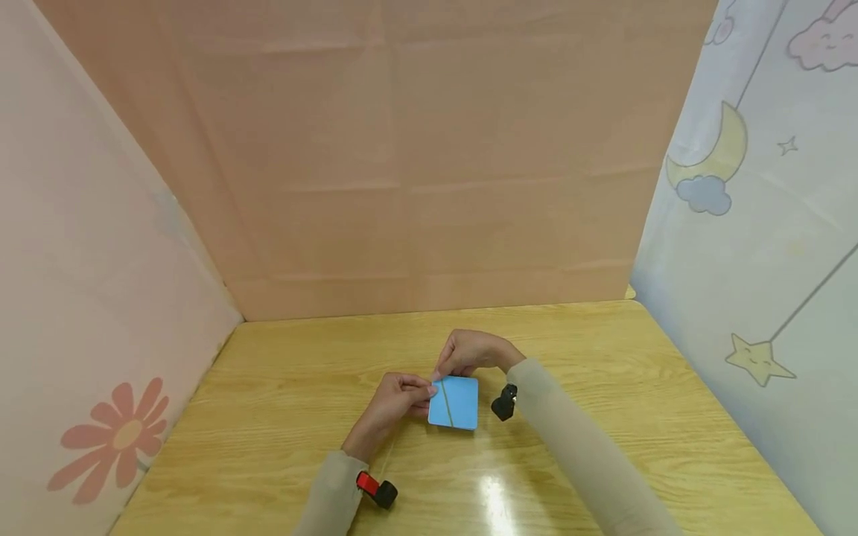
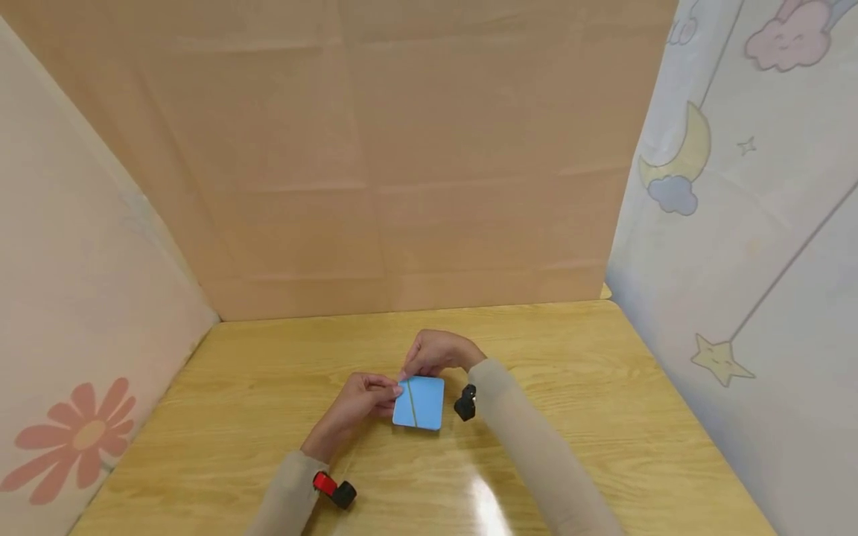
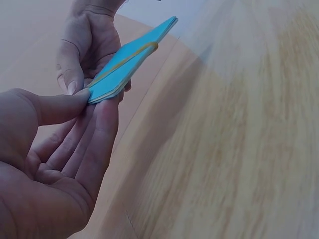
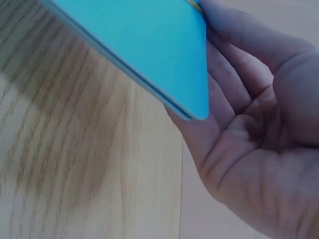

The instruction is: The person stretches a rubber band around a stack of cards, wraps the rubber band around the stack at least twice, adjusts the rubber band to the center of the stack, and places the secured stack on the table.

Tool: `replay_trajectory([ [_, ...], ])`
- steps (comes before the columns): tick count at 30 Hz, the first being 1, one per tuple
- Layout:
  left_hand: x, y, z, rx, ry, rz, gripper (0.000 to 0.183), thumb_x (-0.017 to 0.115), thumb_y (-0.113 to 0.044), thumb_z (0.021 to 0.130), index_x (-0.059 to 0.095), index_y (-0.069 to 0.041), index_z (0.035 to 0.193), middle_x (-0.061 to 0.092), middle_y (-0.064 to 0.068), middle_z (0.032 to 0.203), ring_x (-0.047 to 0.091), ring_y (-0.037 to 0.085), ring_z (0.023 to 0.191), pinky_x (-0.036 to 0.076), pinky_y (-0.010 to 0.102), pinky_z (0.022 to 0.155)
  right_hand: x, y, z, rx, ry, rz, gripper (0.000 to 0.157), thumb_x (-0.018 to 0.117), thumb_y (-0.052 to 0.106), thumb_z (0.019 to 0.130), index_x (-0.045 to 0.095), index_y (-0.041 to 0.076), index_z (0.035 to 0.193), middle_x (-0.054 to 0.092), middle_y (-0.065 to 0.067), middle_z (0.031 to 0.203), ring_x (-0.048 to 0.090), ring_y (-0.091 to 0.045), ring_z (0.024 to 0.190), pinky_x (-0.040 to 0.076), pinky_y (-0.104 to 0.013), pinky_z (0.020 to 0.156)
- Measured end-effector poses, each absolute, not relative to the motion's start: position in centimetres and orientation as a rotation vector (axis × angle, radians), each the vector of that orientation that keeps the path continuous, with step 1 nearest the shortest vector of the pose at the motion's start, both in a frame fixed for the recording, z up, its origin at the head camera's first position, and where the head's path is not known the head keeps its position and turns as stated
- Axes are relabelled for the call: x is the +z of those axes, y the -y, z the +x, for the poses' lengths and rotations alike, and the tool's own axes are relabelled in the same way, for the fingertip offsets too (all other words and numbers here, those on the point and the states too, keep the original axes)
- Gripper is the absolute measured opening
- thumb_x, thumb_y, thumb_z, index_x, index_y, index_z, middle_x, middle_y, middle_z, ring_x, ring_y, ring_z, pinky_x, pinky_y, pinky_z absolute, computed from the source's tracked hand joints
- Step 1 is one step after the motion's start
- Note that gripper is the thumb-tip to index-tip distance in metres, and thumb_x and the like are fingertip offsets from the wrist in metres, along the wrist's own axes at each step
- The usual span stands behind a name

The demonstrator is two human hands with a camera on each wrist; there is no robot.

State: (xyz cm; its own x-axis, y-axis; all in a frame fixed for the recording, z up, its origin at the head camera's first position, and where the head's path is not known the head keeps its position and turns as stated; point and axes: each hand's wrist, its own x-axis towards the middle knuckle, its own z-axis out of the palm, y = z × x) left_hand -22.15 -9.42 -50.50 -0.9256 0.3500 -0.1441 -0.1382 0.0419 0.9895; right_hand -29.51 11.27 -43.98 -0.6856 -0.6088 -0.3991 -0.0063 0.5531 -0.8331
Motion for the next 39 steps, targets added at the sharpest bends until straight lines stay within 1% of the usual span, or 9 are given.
replay_trajectory([
  [3, -50.4, 9.4, -22.2, 1.941, -1.987, 0.214, 0.022, 0.070, -0.014, 0.092, 0.071, 0.005, 0.102, 0.076, 0.008, 0.084, 0.073, 0.017, 0.072, 0.063, 0.036, 0.072, -44.1, -11.5, -29.6, -1.103, -2.114, -0.508, 0.016, 0.082, 0.027, 0.080, 0.081, 0.011, 0.086, 0.071, 0.001, 0.066, 0.046, -0.008, 0.050, 0.042, -0.022, 0.050],
  [10, -50.3, 9.4, -22.2, 1.943, -1.999, 0.220, 0.023, 0.071, -0.016, 0.091, 0.072, 0.004, 0.103, 0.076, 0.008, 0.086, 0.073, 0.015, 0.072, 0.063, 0.035, 0.070, -44.1, -12.0, -29.5, -1.104, -2.145, -0.520, 0.017, 0.081, 0.028, 0.081, 0.081, 0.012, 0.085, 0.074, -0.001, 0.072, 0.056, -0.008, 0.055, 0.050, -0.021, 0.053],
  [13, -50.2, 9.4, -22.2, 1.944, -2.016, 0.217, 0.025, 0.072, -0.017, 0.090, 0.071, 0.004, 0.103, 0.076, 0.009, 0.086, 0.073, 0.014, 0.072, 0.063, 0.035, 0.070, -44.0, -12.2, -29.4, -1.111, -2.156, -0.530, 0.017, 0.081, 0.028, 0.082, 0.081, 0.012, 0.085, 0.074, -0.001, 0.072, 0.057, -0.008, 0.055, 0.051, -0.022, 0.054],
  [16, -50.1, 9.5, -22.1, 1.941, -2.038, 0.204, 0.026, 0.072, -0.018, 0.090, 0.071, 0.004, 0.104, 0.076, 0.010, 0.087, 0.072, 0.014, 0.071, 0.063, 0.033, 0.069, -43.9, -12.4, -29.2, -1.116, -2.162, -0.545, 0.017, 0.080, 0.028, 0.083, 0.081, 0.012, 0.085, 0.073, 0.000, 0.071, 0.055, -0.008, 0.054, 0.050, -0.022, 0.053],
  [20, -50.1, 9.7, -22.1, 1.943, -2.063, 0.186, 0.027, 0.073, -0.018, 0.090, 0.071, 0.005, 0.105, 0.077, 0.010, 0.088, 0.072, 0.014, 0.072, 0.062, 0.032, 0.068, -43.8, -12.9, -29.1, -1.114, -2.177, -0.558, 0.016, 0.080, 0.029, 0.083, 0.081, 0.013, 0.084, 0.066, 0.004, 0.064, 0.046, -0.007, 0.051, 0.043, -0.022, 0.052],
  [23, -50.0, 9.7, -22.2, 1.942, -2.070, 0.177, 0.026, 0.073, -0.018, 0.090, 0.072, 0.003, 0.105, 0.077, 0.011, 0.090, 0.073, 0.014, 0.073, 0.063, 0.032, 0.068, -43.9, -13.3, -29.0, -1.124, -2.173, -0.569, 0.017, 0.079, 0.030, 0.084, 0.081, 0.012, 0.085, 0.065, 0.004, 0.064, 0.045, -0.007, 0.053, 0.043, -0.024, 0.053],
  [29, -49.9, 9.9, -22.3, 1.941, -2.074, 0.193, 0.027, 0.073, -0.020, 0.090, 0.073, 0.002, 0.105, 0.077, 0.012, 0.091, 0.073, 0.014, 0.073, 0.062, 0.031, 0.068, -44.2, -13.5, -28.9, -1.190, -2.129, -0.550, 0.018, 0.079, 0.028, 0.084, 0.080, 0.010, 0.087, 0.075, -0.002, 0.078, 0.061, -0.008, 0.061, 0.056, -0.027, 0.061],
  [34, -50.1, 10.2, -22.3, 1.940, -2.079, 0.199, 0.027, 0.072, -0.019, 0.090, 0.073, 0.004, 0.105, 0.077, 0.010, 0.090, 0.072, 0.013, 0.071, 0.062, 0.029, 0.066, -44.6, -13.4, -28.8, -1.228, -2.114, -0.544, 0.018, 0.079, 0.027, 0.084, 0.080, 0.009, 0.088, 0.076, -0.004, 0.083, 0.066, -0.010, 0.065, 0.059, -0.029, 0.063],
  [39, -50.0, 10.6, -22.3, 1.948, -2.085, 0.189, 0.027, 0.073, -0.020, 0.090, 0.073, 0.003, 0.104, 0.077, 0.009, 0.089, 0.072, 0.014, 0.071, 0.062, 0.031, 0.067, -44.7, -13.6, -28.6, -1.281, -2.100, -0.535, 0.018, 0.078, 0.023, 0.085, 0.079, 0.006, 0.089, 0.076, -0.007, 0.090, 0.072, -0.015, 0.071, 0.063, -0.043, 0.072],
])
